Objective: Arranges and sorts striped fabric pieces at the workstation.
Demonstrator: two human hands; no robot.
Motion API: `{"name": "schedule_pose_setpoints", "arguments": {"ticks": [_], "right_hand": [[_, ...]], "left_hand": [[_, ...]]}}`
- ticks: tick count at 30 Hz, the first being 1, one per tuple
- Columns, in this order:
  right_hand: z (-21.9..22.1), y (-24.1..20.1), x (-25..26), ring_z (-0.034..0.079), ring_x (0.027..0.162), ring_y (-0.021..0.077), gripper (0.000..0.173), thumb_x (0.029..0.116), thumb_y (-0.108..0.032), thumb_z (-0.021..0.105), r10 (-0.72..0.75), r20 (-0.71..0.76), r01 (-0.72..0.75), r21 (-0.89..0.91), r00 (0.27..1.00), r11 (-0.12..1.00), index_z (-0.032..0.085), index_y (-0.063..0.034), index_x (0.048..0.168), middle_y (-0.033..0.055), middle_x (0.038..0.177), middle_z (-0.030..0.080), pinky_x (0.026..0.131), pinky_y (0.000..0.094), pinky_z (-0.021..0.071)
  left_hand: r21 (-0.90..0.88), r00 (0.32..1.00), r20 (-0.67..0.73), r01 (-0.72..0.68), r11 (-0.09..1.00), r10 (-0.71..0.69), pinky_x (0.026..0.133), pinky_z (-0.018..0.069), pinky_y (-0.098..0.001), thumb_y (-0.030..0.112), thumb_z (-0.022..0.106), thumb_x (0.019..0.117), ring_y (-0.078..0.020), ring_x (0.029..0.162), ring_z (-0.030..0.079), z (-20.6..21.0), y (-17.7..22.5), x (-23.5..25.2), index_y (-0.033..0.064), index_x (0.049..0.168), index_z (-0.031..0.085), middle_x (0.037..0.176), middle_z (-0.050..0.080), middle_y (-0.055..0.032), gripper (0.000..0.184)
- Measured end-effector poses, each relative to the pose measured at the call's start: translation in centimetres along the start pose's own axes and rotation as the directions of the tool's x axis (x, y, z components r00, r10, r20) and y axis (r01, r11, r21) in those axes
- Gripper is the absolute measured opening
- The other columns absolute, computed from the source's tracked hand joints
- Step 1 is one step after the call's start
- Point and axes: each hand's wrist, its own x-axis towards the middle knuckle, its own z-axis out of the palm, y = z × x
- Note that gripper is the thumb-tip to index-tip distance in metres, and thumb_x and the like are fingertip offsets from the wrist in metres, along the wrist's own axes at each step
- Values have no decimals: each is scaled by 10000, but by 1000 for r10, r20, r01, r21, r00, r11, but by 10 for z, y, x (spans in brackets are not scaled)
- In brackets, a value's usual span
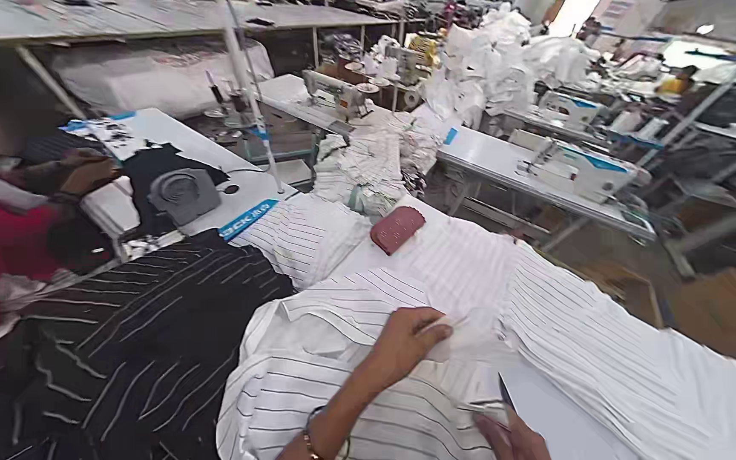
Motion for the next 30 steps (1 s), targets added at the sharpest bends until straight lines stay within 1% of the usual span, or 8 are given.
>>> {"name": "schedule_pose_setpoints", "arguments": {"ticks": [2,5,7,11,15,25,28,30], "right_hand": [[-6,-36,6,676,886,-59,180,1003,-120,616,-234,277,112,395,932,912,692,42,987,12,906,755,839,155,546],[-4,-79,21,666,948,-66,161,1017,-122,608,-490,307,211,631,816,747,675,24,1013,33,967,751,869,109,512],[-1,-90,23,682,938,-45,141,978,-110,662,-444,193,299,506,875,809,718,19,996,36,959,764,865,123,534],[6,-100,16,686,882,-71,99,927,-106,731,-301,143,205,465,943,861,716,-9,940,-50,919,764,827,131,571],[12,-107,7,680,831,-75,96,905,-114,757,-231,179,122,475,956,871,689,-46,911,-90,877,745,785,134,575],[15,-116,-5,684,820,-56,145,891,-71,762,-124,214,-8,529,969,849,622,-107,907,-114,871,728,769,149,574],[18,-119,-6,654,690,-81,235,878,-95,779,-38,237,-100,543,971,834,564,-140,965,-147,772,709,650,112,535],[17,-121,-5,559,581,-113,294,900,-141,763,1,288,-157,518,958,841,572,-96,1120,-166,693,659,559,82,457]], "left_hand": [[23,999,-16,-31,999,32,726,532,-159,177,649,991,40,743,639,-4,15,-32,1,1026,736,840,723,9,199],[-45,990,-63,-129,991,126,700,532,-99,161,681,957,93,738,641,-2,23,-81,40,996,748,828,729,85,143],[-138,983,-97,-168,976,155,757,577,-132,127,693,947,58,797,691,3,26,-111,69,1041,754,892,762,89,125],[-187,964,-194,-217,958,180,779,582,-140,131,684,951,46,842,696,7,22,-144,121,1022,790,952,764,100,128],[-216,949,-262,-232,948,173,762,593,-146,92,712,907,42,807,705,9,21,-158,131,985,793,913,771,109,119],[-105,895,-176,-430,897,409,871,569,-145,205,605,1026,49,968,681,7,7,-165,138,1121,752,1055,749,98,187],[-25,865,-193,-477,878,464,855,567,-142,255,665,997,44,968,682,8,4,-165,173,1097,737,1035,743,104,148],[32,859,-246,-455,890,448,823,561,-126,226,691,974,54,913,677,9,6,-165,159,1032,742,972,741,104,102]]}}
